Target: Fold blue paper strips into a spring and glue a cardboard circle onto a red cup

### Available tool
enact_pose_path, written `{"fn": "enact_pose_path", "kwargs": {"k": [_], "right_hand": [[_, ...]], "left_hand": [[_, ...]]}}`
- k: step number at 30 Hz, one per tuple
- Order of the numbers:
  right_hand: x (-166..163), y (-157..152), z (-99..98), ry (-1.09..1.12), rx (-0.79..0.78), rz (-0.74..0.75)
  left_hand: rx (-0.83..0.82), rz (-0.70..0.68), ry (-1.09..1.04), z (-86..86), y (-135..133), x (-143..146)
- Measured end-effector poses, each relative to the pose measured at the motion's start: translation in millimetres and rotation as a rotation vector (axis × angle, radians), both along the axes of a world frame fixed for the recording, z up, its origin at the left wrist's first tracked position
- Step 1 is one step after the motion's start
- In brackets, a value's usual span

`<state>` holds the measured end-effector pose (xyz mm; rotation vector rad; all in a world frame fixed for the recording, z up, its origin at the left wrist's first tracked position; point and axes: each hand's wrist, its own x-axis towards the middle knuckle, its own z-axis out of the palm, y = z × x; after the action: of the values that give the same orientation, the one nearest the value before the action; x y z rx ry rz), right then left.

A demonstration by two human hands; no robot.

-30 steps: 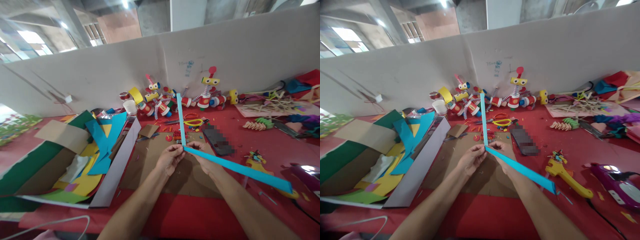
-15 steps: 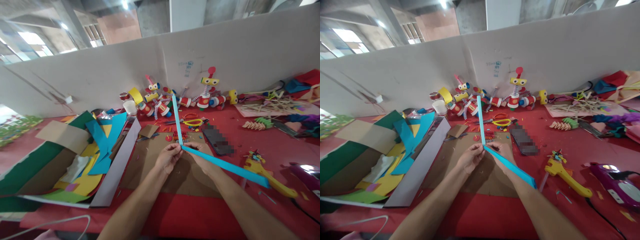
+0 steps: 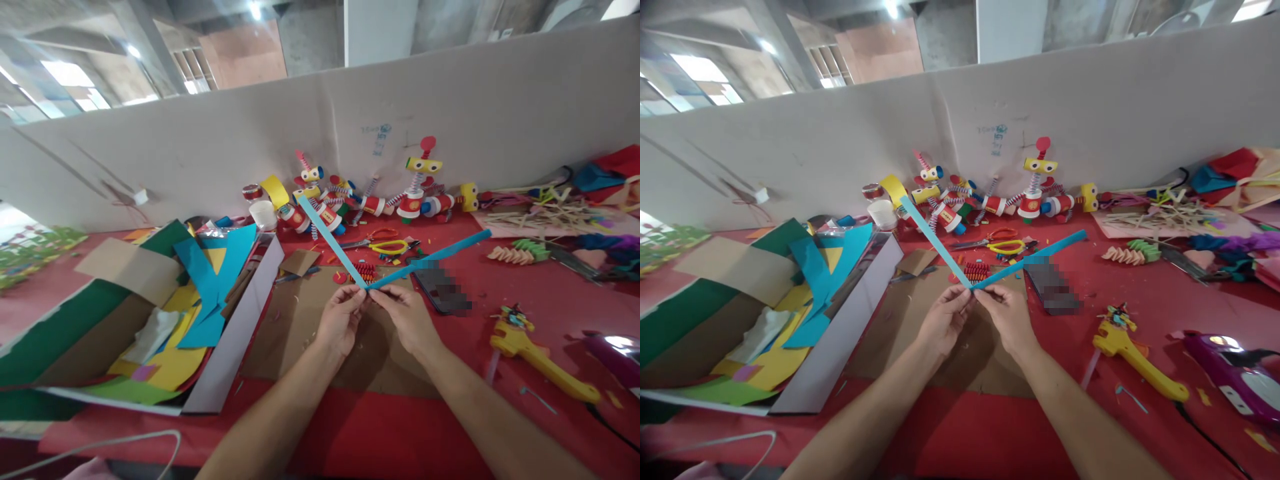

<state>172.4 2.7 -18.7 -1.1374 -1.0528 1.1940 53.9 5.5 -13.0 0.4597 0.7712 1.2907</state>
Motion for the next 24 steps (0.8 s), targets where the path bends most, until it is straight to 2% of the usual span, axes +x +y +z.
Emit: {"fn": "enact_pose_path", "kwargs": {"k": [5, 8, 18, 24], "right_hand": [[4.4, -0.1, 6.0, -0.128, -0.004, 0.019], [4.5, -0.3, 10.1, -0.116, -0.034, 0.045], [2.4, 3.1, 4.0, 0.083, -0.104, 0.023], [2.9, 2.4, 4.8, 0.126, -0.120, 0.028]], "left_hand": [[0.001, -0.061, 0.171, 5.6, -0.5, -6.2], [0.013, -0.061, 0.234, 4.6, 0.9, -8.9], [-0.083, -0.075, 0.073, -2.0, 3.4, -5.9], [-0.047, -0.100, 0.112, 3.2, 1.2, -5.4]]}}
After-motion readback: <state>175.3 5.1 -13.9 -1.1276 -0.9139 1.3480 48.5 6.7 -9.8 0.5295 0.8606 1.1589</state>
